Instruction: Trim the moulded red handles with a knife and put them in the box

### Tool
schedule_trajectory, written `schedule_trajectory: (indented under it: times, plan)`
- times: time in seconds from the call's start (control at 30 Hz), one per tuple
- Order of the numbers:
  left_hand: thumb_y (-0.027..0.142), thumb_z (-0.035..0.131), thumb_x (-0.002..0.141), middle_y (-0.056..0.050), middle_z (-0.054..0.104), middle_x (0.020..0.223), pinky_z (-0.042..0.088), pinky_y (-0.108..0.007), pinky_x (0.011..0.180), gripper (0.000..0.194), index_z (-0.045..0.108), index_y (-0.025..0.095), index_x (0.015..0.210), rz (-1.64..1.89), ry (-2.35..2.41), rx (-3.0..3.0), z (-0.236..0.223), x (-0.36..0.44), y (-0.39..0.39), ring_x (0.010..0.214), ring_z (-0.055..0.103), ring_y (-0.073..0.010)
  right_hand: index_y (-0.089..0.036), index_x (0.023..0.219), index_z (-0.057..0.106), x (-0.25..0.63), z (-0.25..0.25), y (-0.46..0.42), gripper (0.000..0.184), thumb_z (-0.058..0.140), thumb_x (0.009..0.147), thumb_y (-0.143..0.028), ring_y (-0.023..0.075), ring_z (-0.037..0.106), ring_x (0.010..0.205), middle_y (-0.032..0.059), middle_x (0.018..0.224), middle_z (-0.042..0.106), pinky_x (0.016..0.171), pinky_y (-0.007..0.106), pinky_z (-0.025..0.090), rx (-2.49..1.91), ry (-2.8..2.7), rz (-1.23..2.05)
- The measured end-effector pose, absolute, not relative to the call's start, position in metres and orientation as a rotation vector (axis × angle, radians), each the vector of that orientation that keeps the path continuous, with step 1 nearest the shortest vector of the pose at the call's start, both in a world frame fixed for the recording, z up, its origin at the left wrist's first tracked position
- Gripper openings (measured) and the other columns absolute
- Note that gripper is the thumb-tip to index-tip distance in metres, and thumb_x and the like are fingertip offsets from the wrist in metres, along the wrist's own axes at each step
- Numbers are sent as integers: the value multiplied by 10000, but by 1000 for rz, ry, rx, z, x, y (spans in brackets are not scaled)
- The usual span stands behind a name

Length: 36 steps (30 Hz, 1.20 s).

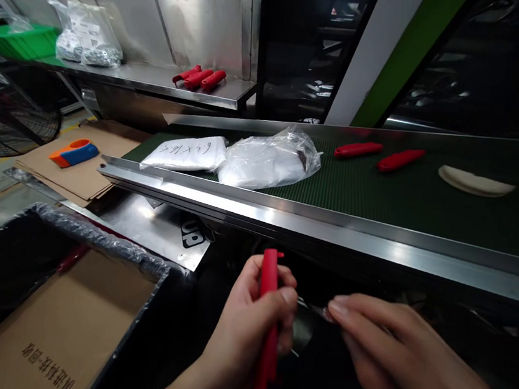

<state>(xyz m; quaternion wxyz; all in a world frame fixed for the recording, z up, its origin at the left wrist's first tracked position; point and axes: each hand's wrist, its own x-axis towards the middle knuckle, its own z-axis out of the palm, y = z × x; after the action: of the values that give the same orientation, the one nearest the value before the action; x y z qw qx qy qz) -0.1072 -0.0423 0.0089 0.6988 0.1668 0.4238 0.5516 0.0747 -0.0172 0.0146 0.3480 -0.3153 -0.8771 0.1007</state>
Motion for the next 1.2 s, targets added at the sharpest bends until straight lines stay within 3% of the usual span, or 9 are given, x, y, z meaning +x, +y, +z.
schedule_trajectory:
  times: [0.17,0.3,0.6,0.77,0.97,1.2]
  plan:
    - [340,676,809,73,454,605,307,-140,430,274,471,207,934,1116,962,495,8,-103,-59,438,351,-20,-250,1296,594,78,14,-7,437,504,908,-67,189,570,1084,65,1211,596,828,324,454,-854,-2369,85]
    - [390,743,762,58,484,708,307,-151,448,357,485,205,927,1122,964,479,13,-101,-63,470,378,-10,-255,1323,575,79,11,-9,453,497,914,-78,199,550,1107,64,1225,585,902,362,414,-838,-2419,24]
    - [344,732,780,27,470,805,310,-209,601,289,516,199,907,1200,960,569,10,-101,-64,654,382,-63,-209,1278,611,75,13,-10,447,524,880,-24,222,549,1084,88,1191,594,900,390,414,-798,-2365,73]
    - [357,742,753,29,467,792,278,-203,549,305,500,195,846,1176,856,570,10,-101,-68,601,370,-50,-196,1280,606,77,9,-6,437,518,891,-17,210,576,1060,85,1179,608,875,378,441,-904,-2261,125]
    - [322,589,809,44,437,594,277,-160,461,208,488,199,944,1011,605,375,13,-104,-66,464,346,-47,-210,1265,604,76,7,-17,439,492,890,-9,173,549,1131,70,1221,559,883,302,474,-829,-2276,278]
    - [317,558,795,25,445,631,279,-183,474,204,496,184,937,1004,545,363,14,-105,-65,501,394,-62,-221,1245,610,72,7,-25,431,502,889,-3,160,553,1124,64,1211,559,878,276,489,-857,-2241,269]
